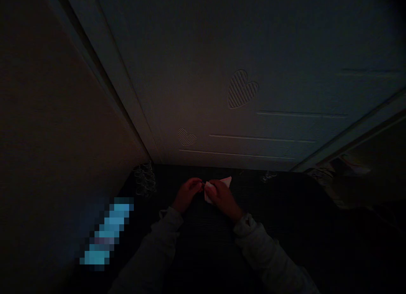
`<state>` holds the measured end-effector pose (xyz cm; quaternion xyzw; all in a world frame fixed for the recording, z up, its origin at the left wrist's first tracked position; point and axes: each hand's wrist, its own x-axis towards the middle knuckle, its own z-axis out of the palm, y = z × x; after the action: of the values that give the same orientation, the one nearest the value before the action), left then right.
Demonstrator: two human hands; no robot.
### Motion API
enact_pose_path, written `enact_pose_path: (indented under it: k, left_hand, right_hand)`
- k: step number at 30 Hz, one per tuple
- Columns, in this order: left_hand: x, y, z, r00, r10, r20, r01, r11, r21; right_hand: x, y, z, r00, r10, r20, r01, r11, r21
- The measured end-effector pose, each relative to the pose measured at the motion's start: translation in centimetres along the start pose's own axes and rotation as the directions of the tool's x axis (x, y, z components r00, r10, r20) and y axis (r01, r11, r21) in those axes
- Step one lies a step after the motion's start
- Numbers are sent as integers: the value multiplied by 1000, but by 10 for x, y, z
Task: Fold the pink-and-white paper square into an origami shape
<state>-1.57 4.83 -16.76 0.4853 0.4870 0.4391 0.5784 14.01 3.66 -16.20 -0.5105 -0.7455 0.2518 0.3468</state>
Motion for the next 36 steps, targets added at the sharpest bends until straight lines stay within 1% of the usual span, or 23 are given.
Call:
enact_pose_path:
  k: [5,14,21,30,33,36]
  left_hand:
    - [0,1,0,1000,16,0,-16,1000,4]
    - [0,-1,0,1000,-5,17,6,999,-41]
    - [0,1,0,1000,-13,10,13,1000,-24]
    - [0,0,0,1000,9,4,-9,1000,2]
    - [-1,1,0,1000,3,1,-3,1000,2]
    - [-2,4,1,1000,-8,20,8,1000,-14]
  right_hand:
    - [0,0,0,1000,2,2,-2,1000,6]
    - [0,1,0,1000,-25,12,25,1000,-19]
    - [1,1,0,999,-37,18,38,998,-43]
    - [0,-2,-1,995,-81,50,86,990,-110]
    - [0,1,1,996,-77,45,82,990,-118]
    - [1,3,2,998,-50,26,52,994,-91]
